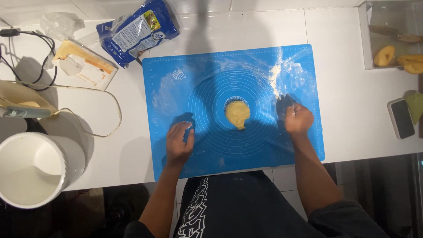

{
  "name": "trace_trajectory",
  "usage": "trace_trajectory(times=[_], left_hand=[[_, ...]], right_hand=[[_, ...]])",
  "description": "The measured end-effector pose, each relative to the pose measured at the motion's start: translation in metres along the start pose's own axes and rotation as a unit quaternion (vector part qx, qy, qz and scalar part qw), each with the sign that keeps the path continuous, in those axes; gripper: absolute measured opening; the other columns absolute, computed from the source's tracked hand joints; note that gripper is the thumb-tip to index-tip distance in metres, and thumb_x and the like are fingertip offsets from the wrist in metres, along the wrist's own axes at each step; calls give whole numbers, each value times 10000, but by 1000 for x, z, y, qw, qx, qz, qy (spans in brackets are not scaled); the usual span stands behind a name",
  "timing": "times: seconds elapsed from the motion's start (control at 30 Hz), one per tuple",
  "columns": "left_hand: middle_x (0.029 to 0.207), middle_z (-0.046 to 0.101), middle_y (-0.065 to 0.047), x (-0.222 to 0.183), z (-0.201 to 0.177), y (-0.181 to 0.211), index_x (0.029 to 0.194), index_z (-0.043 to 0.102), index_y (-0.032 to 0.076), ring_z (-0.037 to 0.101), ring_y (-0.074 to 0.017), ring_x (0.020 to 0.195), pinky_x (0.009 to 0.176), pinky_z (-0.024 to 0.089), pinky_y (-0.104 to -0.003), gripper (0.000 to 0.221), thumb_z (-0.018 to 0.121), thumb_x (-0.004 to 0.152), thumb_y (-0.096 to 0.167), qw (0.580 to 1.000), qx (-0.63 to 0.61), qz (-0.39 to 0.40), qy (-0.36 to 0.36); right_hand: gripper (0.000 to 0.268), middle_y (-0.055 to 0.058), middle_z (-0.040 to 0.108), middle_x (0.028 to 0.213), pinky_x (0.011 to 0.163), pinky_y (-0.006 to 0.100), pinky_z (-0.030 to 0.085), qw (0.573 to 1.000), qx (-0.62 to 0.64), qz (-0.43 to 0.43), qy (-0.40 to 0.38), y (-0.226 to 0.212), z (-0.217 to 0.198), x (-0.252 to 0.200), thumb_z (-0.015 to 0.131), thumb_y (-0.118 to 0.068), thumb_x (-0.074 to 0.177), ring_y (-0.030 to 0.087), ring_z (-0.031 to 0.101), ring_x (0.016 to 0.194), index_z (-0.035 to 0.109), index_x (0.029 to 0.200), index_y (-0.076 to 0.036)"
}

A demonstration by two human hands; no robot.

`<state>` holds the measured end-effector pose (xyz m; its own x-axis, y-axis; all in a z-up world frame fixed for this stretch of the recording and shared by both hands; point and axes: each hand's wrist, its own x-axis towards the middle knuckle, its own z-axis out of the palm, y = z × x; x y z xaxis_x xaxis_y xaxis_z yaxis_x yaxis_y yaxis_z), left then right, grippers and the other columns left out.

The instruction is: Kneading and rolling a small piece of dough on a silicone mat

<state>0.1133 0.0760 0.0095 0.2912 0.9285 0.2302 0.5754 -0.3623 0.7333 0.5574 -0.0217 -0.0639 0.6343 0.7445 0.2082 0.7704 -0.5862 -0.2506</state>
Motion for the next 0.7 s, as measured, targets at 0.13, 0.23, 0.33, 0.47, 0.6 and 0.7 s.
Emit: trace_trajectory(times=[0.13,0.23,0.33,0.47,0.6,0.7], left_hand=[[1109,740,-73,-2,-13,-14,1183,715,96,676,-278,1184,1037,507,-496,208,631,1012,180,1000,-18,4,-9],[1084,748,-92,-5,-26,-13,1159,721,72,686,-306,1160,1020,515,-518,196,642,1002,158,1000,-14,-3,-9],[1052,757,-78,-7,-30,-10,1142,725,82,703,-279,1126,1004,532,-497,184,647,993,156,1000,-16,-10,-13],[1032,759,-103,-10,-25,-17,1123,727,80,719,-290,1074,984,546,-485,168,661,986,151,999,-41,-11,4],[989,760,-104,-7,-17,-11,1120,727,52,733,-266,1007,937,563,-435,162,672,973,92,998,-50,11,29],[976,758,-109,-5,-5,-8,1121,724,43,736,-262,979,906,573,-425,166,676,967,80,998,-47,39,34]], right_hand=[[554,427,517,1365,1119,676,317,981,178,-77,-12,-128,-58,-4,713,-81,851,617,430,1316,516,1341,87],[694,481,286,1532,1197,684,203,957,260,-92,-96,-216,-55,-32,603,-120,1008,653,261,1416,269,1553,148],[715,407,402,1509,1211,575,298,954,120,-256,-104,-212,-18,-73,490,-374,1037,550,392,1420,346,1513,140],[689,332,438,1520,1160,590,379,923,109,-354,-108,-198,-54,-95,483,-466,1050,512,386,1433,424,1525,30],[617,148,574,1416,1084,491,433,946,237,-222,10,-202,-28,-66,708,-407,918,360,527,1304,558,1442,-118],[727,235,421,1589,1212,575,291,956,95,-268,-76,-232,-12,-69,546,-514,998,422,365,1488,417,1561,-71]])
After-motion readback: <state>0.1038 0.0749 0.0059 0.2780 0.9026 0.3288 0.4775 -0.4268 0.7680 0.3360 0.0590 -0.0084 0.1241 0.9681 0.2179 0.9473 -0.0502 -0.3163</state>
